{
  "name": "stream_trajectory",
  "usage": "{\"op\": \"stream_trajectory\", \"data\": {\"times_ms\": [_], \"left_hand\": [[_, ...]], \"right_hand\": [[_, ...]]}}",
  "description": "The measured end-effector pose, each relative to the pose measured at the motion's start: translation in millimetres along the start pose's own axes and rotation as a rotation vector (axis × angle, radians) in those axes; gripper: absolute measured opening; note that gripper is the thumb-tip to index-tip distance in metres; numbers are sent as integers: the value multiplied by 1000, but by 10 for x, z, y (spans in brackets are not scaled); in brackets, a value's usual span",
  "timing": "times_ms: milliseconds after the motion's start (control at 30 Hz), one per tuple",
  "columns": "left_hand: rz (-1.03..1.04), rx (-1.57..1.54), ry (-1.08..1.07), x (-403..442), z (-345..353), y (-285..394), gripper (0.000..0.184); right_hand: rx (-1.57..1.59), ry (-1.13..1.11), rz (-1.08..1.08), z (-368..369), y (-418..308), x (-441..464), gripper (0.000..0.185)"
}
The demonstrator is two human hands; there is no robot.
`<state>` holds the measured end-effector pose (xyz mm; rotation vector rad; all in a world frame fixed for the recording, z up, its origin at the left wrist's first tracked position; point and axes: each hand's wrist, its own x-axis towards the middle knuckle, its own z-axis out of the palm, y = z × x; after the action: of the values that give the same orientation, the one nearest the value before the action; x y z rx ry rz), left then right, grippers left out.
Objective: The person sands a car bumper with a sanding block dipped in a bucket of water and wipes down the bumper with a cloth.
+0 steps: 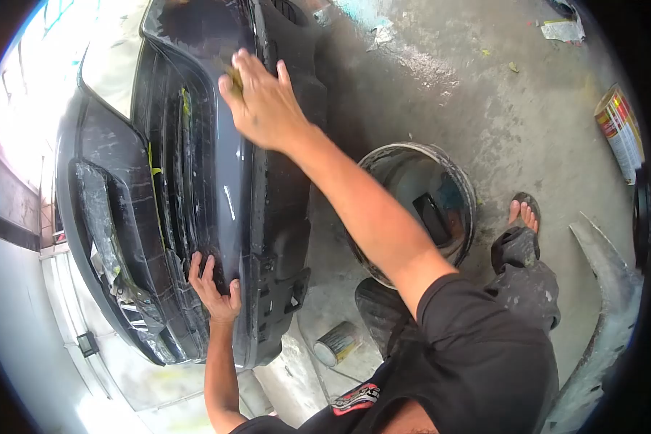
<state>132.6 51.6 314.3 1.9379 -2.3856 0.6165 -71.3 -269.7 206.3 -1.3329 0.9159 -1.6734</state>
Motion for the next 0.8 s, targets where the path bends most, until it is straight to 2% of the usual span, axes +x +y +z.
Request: {"op": "stream_trajectory", "data": {"times_ms": [67,167,233,300,433,467,500,633,767,800], "left_hand": [[-4,-10,2,17,6,26,66],[-7,-8,13,12,-17,30,66],[1,-5,19,22,16,38,67],[13,12,16,8,15,-1,66],[-4,-9,3,-2,-7,18,65],[-3,-7,1,-1,-20,14,65],[-3,-8,5,14,-2,25,65],[-10,-3,-8,11,-16,41,66],[-5,3,-34,-4,-18,24,65],[2,6,-41,-16,-29,11,65]], "right_hand": [[-13,-3,6,-33,90,389,76],[87,-232,135,-299,2,586,74],[25,6,23,-43,69,250,74],[41,-41,24,-90,-23,38,75],[-37,-23,50,-53,146,588,73],[-9,-130,96,-130,139,691,73],[-33,-64,58,-60,113,644,74],[-96,129,-22,232,-259,-346,70],[100,-113,-7,585,-904,-2124,92],[80,-196,12,530,-969,-2220,93]]}}
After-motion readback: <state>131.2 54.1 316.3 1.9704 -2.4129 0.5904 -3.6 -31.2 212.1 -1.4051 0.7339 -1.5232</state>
